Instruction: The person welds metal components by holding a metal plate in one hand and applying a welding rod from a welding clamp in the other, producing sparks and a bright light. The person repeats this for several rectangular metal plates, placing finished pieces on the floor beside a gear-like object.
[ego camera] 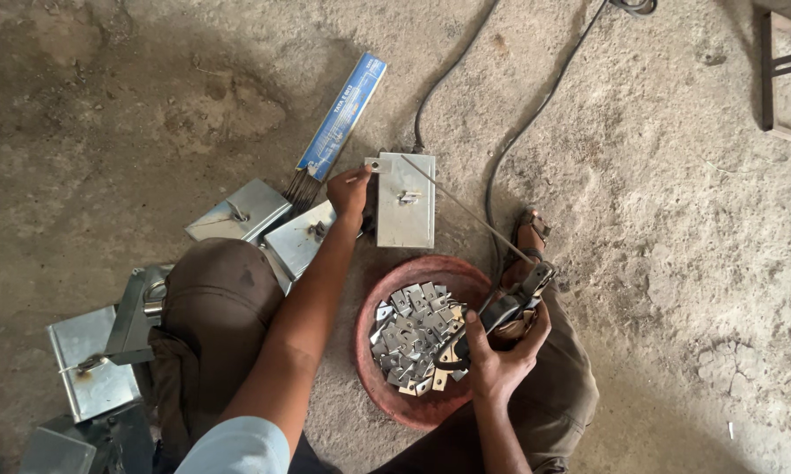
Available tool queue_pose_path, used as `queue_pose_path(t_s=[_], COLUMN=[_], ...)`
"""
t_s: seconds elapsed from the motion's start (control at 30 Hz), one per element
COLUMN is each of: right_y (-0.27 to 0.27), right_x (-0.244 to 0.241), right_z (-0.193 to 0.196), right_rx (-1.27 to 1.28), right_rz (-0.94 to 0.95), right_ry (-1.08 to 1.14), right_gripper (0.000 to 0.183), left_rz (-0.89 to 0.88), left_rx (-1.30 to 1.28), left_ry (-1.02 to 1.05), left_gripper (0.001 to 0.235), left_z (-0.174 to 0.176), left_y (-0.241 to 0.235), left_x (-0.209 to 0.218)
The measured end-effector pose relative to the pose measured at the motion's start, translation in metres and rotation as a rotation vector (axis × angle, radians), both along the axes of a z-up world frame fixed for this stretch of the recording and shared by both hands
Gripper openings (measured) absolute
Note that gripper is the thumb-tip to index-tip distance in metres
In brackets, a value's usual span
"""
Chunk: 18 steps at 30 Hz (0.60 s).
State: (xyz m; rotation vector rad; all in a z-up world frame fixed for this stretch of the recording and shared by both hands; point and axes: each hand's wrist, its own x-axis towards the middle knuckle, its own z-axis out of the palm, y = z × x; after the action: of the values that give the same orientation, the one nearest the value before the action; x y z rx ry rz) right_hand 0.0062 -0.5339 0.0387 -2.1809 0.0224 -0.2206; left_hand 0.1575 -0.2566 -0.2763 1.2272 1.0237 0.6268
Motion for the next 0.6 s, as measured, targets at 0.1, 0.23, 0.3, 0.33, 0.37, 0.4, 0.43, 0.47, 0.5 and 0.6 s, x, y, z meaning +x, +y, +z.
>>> queue_pose_path(t_s=[0.1,0.23,0.3,0.33,0.37,0.4,0.43,0.47,0.5,0.6], right_y=[0.002,0.005,0.006,0.007,0.007,0.008,0.009,0.009,0.01,0.011], right_x=[0.0,0.0,0.0,0.0,0.0,0.0,0.0,0.0,0.0,0.0], right_z=[-0.001,-0.002,-0.001,-0.001,-0.001,-0.001,-0.001,-0.001,-0.001,-0.001], right_rx=[-0.026,-0.021,-0.035,-0.057,-0.078,-0.073,-0.068,-0.063,-0.063,-0.071], right_rz=[0.025,0.02,0.026,0.036,0.047,0.042,0.037,0.032,0.037,0.053], right_ry=[-0.034,-0.006,-0.011,-0.03,-0.048,-0.045,-0.041,-0.037,-0.039,-0.05], right_gripper=[0.101,0.1,0.099,0.098,0.097,0.097,0.097,0.098,0.097,0.097], left_rz=[0.013,0.004,0.003,0.001,0.0,-0.002,0.008,0.017,0.027,0.016], left_rx=[0.058,0.098,0.068,0.063,0.059,0.055,0.047,0.039,0.031,0.037], left_ry=[0.025,0.117,0.12,0.125,0.13,0.135,0.127,0.119,0.111,0.108], left_gripper=[0.037,0.037,0.037,0.036,0.035,0.034,0.034,0.033,0.033,0.033], left_z=[-0.001,0.002,0.005,0.007,0.009,0.01,0.011,0.012,0.013,0.015], left_y=[-0.001,0.001,0.0,0.001,0.001,0.002,0.002,0.002,0.002,0.003], left_x=[0.002,0.005,0.006,0.006,0.006,0.006,0.005,0.005,0.004,0.003])
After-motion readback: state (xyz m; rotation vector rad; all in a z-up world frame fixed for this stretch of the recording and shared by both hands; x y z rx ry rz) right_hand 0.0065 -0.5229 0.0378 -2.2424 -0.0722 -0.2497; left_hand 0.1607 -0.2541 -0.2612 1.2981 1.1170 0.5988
